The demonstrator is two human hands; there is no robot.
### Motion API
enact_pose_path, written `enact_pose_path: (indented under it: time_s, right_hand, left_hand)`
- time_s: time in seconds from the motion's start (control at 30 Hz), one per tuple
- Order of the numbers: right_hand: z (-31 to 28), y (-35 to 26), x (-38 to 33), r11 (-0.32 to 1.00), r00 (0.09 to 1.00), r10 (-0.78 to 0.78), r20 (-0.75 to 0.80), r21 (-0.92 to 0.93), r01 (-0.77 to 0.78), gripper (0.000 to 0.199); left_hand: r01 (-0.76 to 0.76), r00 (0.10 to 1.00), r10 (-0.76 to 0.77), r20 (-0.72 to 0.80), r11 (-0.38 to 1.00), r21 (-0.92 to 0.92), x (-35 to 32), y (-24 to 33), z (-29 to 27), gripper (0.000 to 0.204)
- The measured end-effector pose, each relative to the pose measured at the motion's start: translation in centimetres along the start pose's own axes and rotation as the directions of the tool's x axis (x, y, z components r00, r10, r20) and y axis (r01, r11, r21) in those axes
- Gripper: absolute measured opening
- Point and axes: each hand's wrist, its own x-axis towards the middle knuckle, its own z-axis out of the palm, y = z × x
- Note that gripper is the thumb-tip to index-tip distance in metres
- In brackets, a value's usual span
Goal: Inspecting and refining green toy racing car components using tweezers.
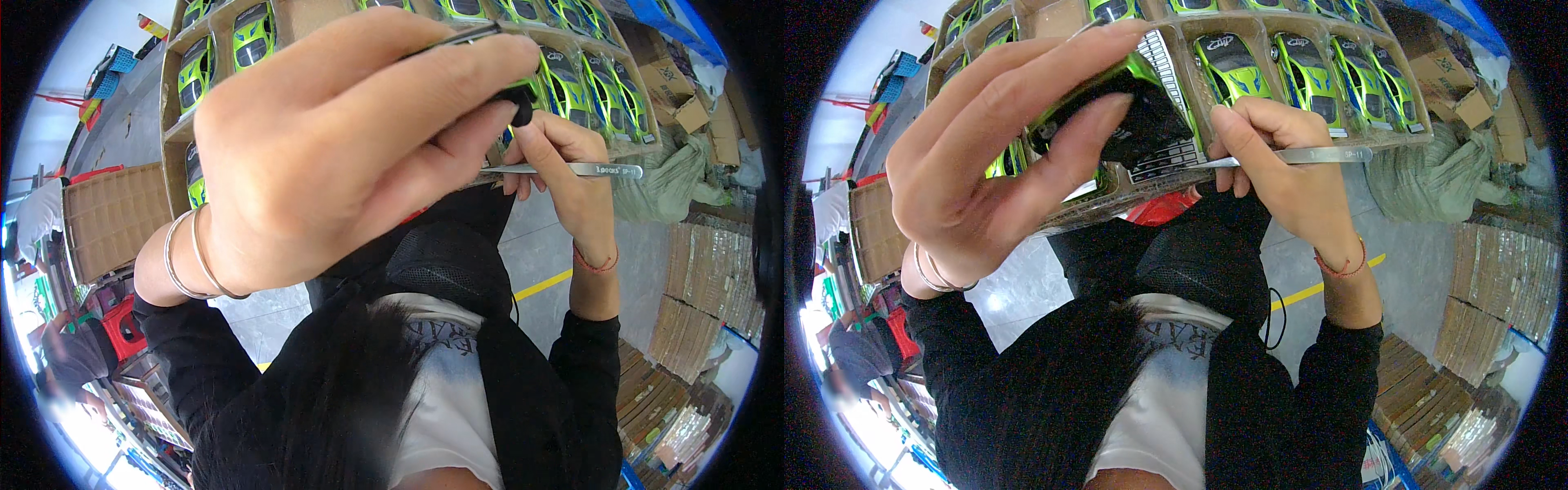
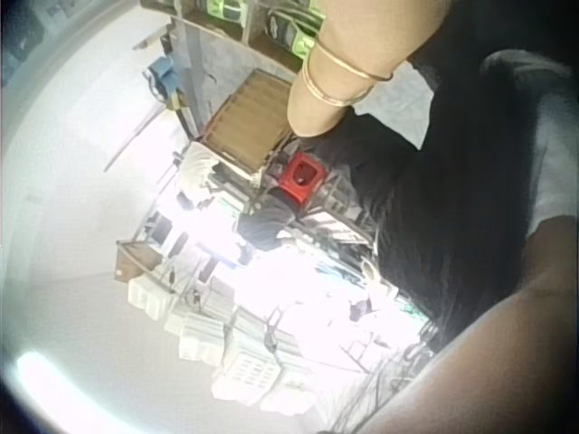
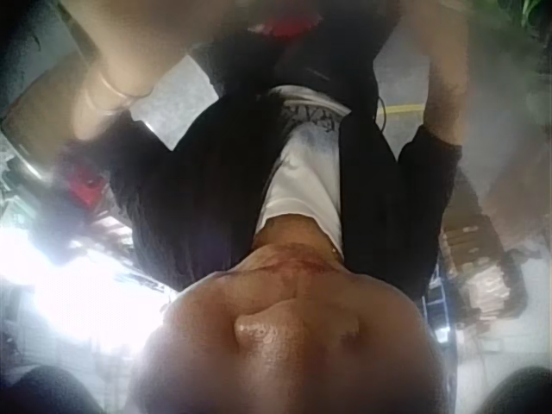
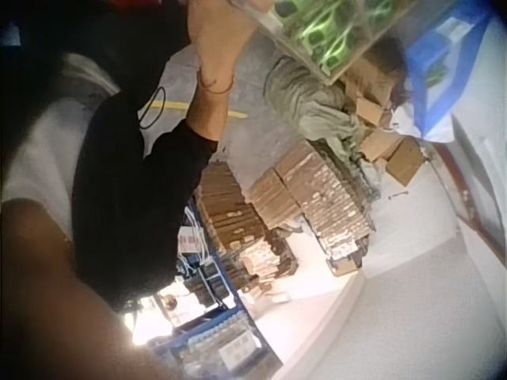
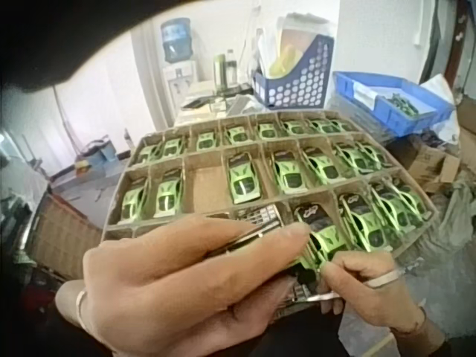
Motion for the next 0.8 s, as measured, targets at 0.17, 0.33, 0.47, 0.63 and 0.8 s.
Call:
enact_pose_path:
  time_s: [0.17, 0.33, 0.47, 0.63, 0.8]
  right_hand:
    - [-0.1, 0.6, 0.4, 0.999, 0.999, 0.031, 0.016, 0.029, -0.031, 0.033]
    - [-0.2, 0.5, 0.4, 1.000, 0.999, 0.024, 0.029, 0.015, -0.024, 0.033]
    - [-0.3, 0.2, 0.0, 0.998, 0.998, -0.055, -0.017, 0.015, 0.056, 0.032]
    - [-1.3, -3.4, -0.8, 0.699, 0.813, -0.557, -0.168, 0.435, 0.568, 0.027]
    - [-1.0, -7.0, -1.2, 0.828, 0.837, -0.546, -0.024, 0.139, 0.544, 0.032]
  left_hand:
    - [0.073, 0.997, -0.075, -0.025, 0.995, -0.072, -0.4, -0.3, 1.2, 0.046]
    - [0.120, 0.978, -0.160, -0.135, 0.957, -0.263, -2.0, -1.3, 3.0, 0.047]
    - [0.121, 0.949, -0.226, -0.221, 0.906, -0.405, -2.6, -2.1, 2.9, 0.049]
    - [-0.025, 0.993, -0.024, -0.113, 0.910, -0.414, -2.3, -1.7, 1.3, 0.049]
    - [-0.078, 0.990, 0.021, -0.143, 0.912, -0.402, -2.6, -0.7, 1.0, 0.050]
